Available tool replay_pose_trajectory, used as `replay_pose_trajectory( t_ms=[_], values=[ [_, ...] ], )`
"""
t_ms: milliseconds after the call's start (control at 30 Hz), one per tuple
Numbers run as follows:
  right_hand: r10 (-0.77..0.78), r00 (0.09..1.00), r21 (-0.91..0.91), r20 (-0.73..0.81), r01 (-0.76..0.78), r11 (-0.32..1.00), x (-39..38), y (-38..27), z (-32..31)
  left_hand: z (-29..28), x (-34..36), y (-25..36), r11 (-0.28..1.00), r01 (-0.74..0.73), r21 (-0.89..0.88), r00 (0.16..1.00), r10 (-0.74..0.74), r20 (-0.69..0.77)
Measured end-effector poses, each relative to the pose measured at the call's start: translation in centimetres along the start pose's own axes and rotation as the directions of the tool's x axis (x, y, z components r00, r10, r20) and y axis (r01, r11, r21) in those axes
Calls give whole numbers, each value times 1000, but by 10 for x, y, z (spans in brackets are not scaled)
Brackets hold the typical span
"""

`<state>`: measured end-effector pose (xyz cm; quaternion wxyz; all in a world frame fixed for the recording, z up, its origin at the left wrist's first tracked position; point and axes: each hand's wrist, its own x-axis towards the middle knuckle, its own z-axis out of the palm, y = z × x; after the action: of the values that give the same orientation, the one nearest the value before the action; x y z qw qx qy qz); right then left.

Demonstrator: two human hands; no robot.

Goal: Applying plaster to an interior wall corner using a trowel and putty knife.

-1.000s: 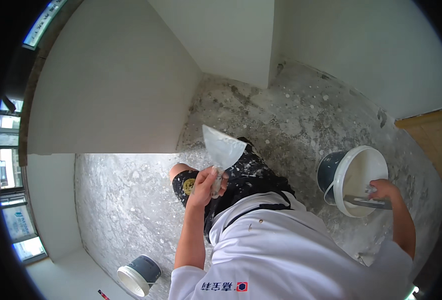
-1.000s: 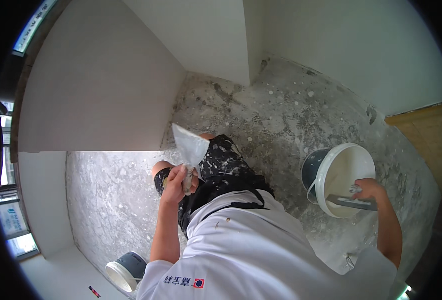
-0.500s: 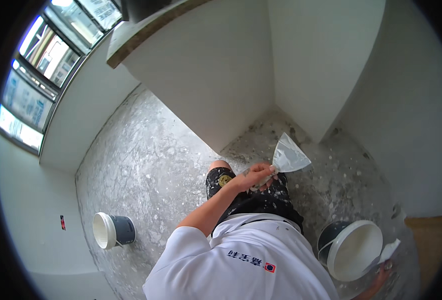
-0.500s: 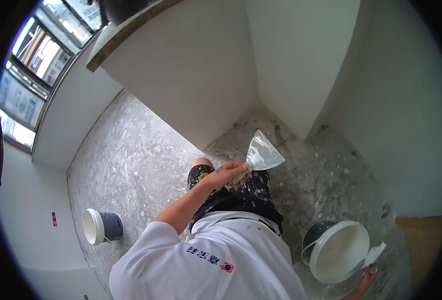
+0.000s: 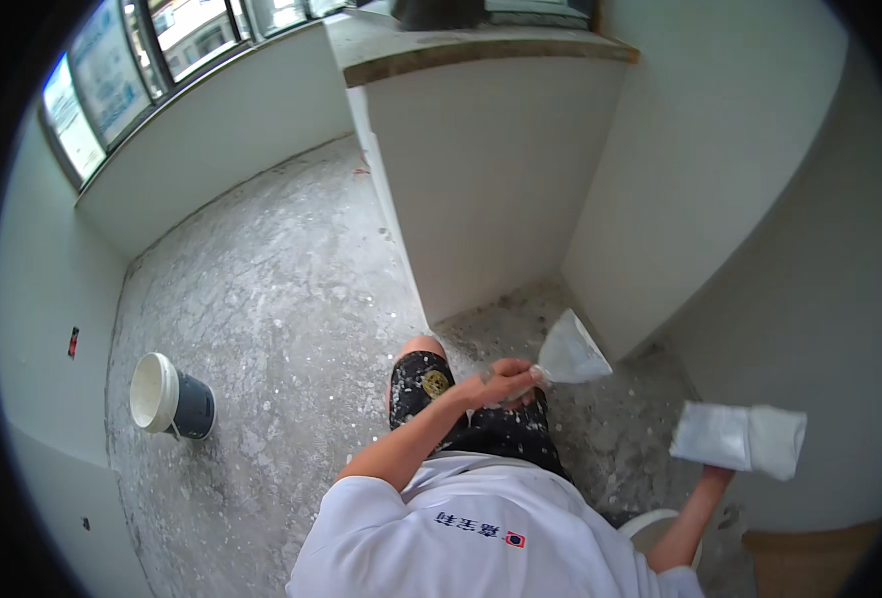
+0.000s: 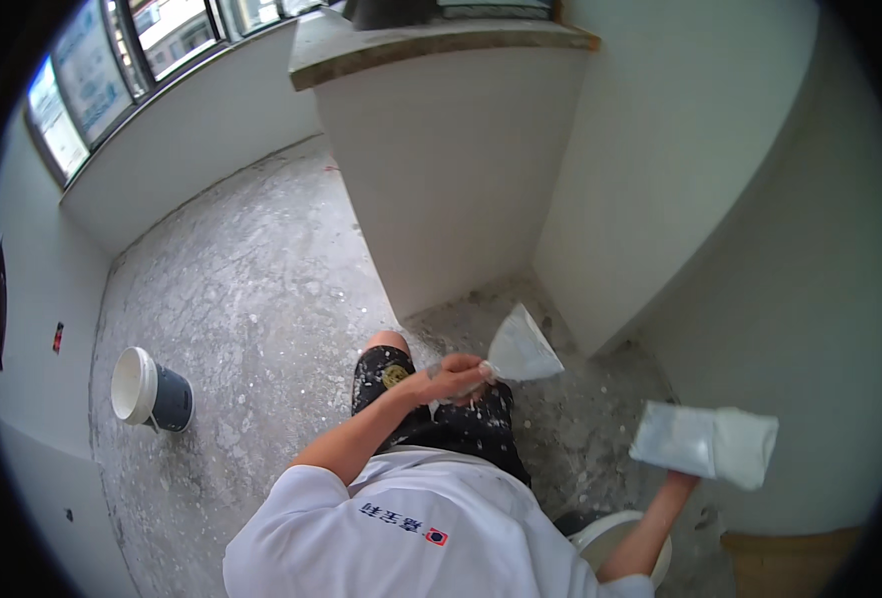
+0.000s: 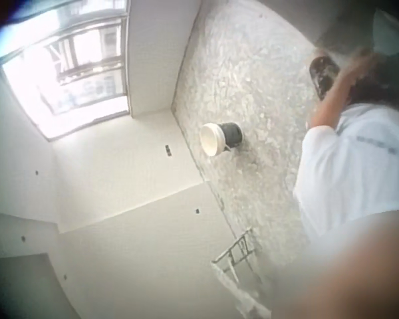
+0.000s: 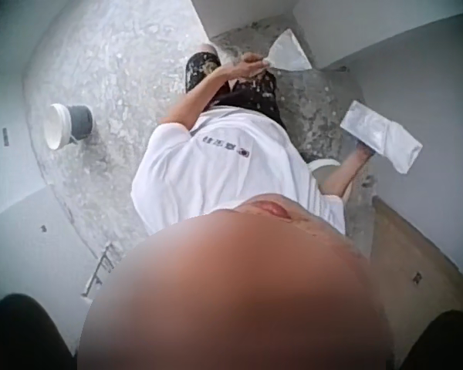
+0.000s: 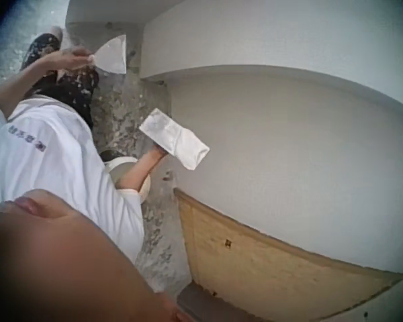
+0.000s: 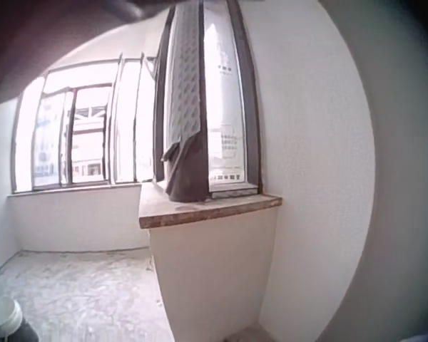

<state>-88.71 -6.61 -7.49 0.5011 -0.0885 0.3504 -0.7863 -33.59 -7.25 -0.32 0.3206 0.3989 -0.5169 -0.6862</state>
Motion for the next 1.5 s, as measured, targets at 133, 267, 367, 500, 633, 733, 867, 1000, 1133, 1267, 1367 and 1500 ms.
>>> replay_pose_trajectory(
  t_ms=[133,267,367,500,633,733,867,1000,1133,1267,1367,1500],
  values=[
    [96,476,-23,874,-156,987,56,73,83,-10,0,-5,992,2,-128,1000,-1,2],
    [113,655,-35,747,-132,991,-20,151,220,-17,0,-19,982,52,-179,998,-47,29],
    [241,601,-68,762,-295,953,-34,167,235,-12,17,-32,986,114,-125,984,-94,152],
    [366,598,-263,713,-256,930,-39,199,215,1,25,-26,987,122,-108,980,-102,169],
    [443,601,-562,665,11,827,-37,200,204,4,16,-21,976,162,-147,980,-142,138],
    [525,590,-699,614,98,708,-36,203,204,4,14,-8,980,122,-157,988,-106,109],
    [647,490,-795,584,180,580,-16,208,184,1,11,13,985,106,-132,991,-94,96],
    [729,602,-871,326,-109,479,-12,233,164,-2,19,31,997,77,-24,997,-78,-15],
    [694,448,-531,563,-448,719,-59,269,177,-4,31,30,816,-88,571,922,283,-263],
    [707,247,-286,663,-789,544,-91,288,206,-20,50,4,373,-255,892,724,686,-80],
    [639,109,-117,762,-947,300,-105,295,234,-41,55,-23,45,-193,980,578,812,76],
    [670,185,-157,719,-896,416,-106,305,215,-64,44,-55,58,-154,986,637,769,55]
  ],
)
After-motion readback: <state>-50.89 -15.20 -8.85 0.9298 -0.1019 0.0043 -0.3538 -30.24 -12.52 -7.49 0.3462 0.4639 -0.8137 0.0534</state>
